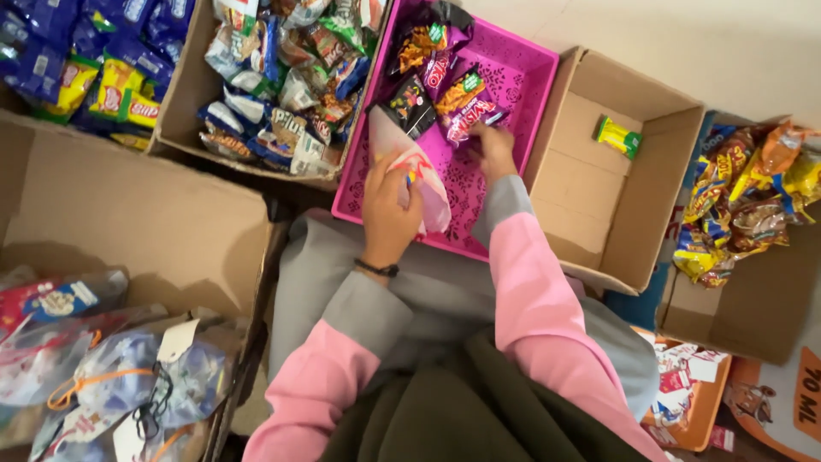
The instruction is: The person sits on the floor and packs various snack items into small transparent drawstring bags. They place items into the bags, tie the drawstrings, and set the completed bags into a cardboard box.
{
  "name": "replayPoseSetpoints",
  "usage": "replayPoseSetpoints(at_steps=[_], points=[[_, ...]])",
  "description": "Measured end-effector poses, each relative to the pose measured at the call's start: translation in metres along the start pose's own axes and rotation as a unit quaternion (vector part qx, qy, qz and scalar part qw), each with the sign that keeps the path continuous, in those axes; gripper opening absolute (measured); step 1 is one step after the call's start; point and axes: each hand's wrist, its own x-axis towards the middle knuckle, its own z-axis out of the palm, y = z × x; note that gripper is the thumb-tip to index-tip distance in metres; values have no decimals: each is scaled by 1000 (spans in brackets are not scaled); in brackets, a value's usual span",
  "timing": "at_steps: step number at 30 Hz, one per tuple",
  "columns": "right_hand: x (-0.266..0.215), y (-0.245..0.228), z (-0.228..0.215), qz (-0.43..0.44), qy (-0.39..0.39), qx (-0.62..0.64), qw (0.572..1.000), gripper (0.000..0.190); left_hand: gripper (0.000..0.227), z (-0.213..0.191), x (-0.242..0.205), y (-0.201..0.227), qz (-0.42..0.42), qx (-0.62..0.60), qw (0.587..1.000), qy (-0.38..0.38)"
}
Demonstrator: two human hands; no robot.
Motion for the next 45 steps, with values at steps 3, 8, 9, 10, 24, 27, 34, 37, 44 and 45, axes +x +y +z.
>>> replayPoseSetpoints(at_steps=[3,8,9,10,24,27,34,37,44,45], points=[[-18,-2,-26,-57,51,-53,996,53,37,-2,4,0,3,4,999,-35],[-157,-42,-68,-131,24,1,991,54,54,-15,2,14,-3,7,995,-100],[-201,-56,-72,-147,3,40,988,52,59,-12,-2,9,-2,5,994,-105],[-208,-55,-97,-151,3,41,988,52,59,-11,-5,8,1,2,995,-103],[-458,-126,-202,-279,-95,76,952,42,43,-36,-15,116,202,-13,973,-114],[-476,-131,-210,-364,-102,-53,924,27,59,-58,-23,155,200,-36,963,-176],[-513,-127,-242,-464,-25,-373,803,40,72,-104,-55,250,151,-14,935,-319],[-499,-110,-258,-435,-25,-457,775,44,41,-107,-88,275,213,-42,931,-293],[-489,-75,-266,-268,-137,-136,944,6,52,-89,-149,268,315,-7,918,-243],[-500,-72,-263,-229,-159,-55,959,22,50,-89,-154,267,326,21,917,-231]])
